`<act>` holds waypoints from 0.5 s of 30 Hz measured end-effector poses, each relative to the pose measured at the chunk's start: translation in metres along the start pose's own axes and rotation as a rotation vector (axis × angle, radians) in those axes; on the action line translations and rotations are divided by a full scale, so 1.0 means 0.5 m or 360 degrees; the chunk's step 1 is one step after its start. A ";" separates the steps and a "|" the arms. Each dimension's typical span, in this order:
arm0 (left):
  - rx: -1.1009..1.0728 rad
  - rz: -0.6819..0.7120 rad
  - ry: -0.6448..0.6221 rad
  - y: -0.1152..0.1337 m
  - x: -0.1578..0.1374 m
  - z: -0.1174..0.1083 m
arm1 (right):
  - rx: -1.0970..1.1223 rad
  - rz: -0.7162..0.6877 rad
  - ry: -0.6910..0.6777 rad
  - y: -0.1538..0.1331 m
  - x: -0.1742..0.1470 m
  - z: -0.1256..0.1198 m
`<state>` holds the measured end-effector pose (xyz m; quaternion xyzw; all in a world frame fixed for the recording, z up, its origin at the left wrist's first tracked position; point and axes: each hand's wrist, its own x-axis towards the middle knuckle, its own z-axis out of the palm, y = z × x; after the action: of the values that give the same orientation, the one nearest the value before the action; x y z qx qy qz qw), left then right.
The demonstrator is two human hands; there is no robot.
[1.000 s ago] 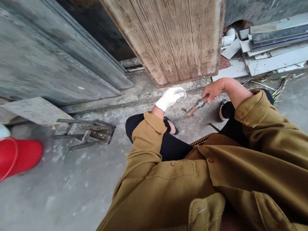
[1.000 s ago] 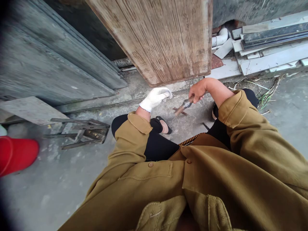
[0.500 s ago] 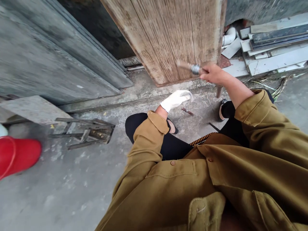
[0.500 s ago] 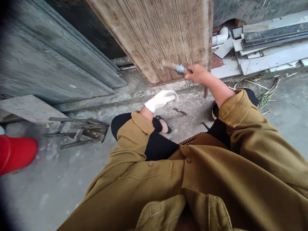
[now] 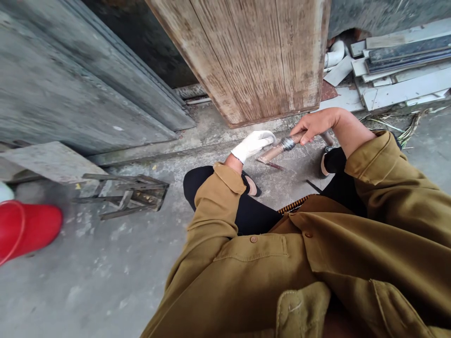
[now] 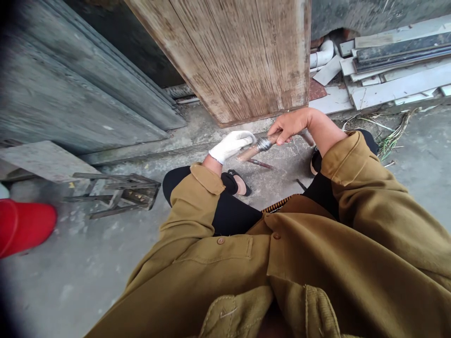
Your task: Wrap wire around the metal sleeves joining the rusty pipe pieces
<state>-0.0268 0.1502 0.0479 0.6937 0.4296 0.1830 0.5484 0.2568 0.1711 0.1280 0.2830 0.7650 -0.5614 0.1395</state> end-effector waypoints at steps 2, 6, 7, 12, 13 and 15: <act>-0.0044 0.0015 0.0053 -0.007 0.005 0.009 | 0.0125 -0.0198 0.0163 -0.001 -0.002 0.005; -0.0178 0.0022 -0.0127 0.004 -0.003 0.039 | 0.0531 -0.0630 0.0891 0.003 0.018 0.014; -0.0191 0.0046 -0.0190 0.011 -0.007 0.045 | 0.0537 -0.0604 0.1093 0.007 0.026 0.012; -0.0089 0.0129 -0.0183 0.034 -0.016 0.042 | -0.0277 0.0440 0.1156 0.032 0.050 -0.003; -0.0028 0.0130 -0.0140 0.031 -0.015 0.035 | -0.0379 0.0591 0.0911 0.033 0.049 -0.002; 0.0114 0.0129 -0.0069 0.021 -0.012 0.018 | -0.0356 0.0650 0.0328 0.030 0.040 0.003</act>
<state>-0.0194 0.1399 0.0558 0.7335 0.3956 0.1745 0.5244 0.2493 0.1785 0.1054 0.4701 0.7596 -0.4017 0.2018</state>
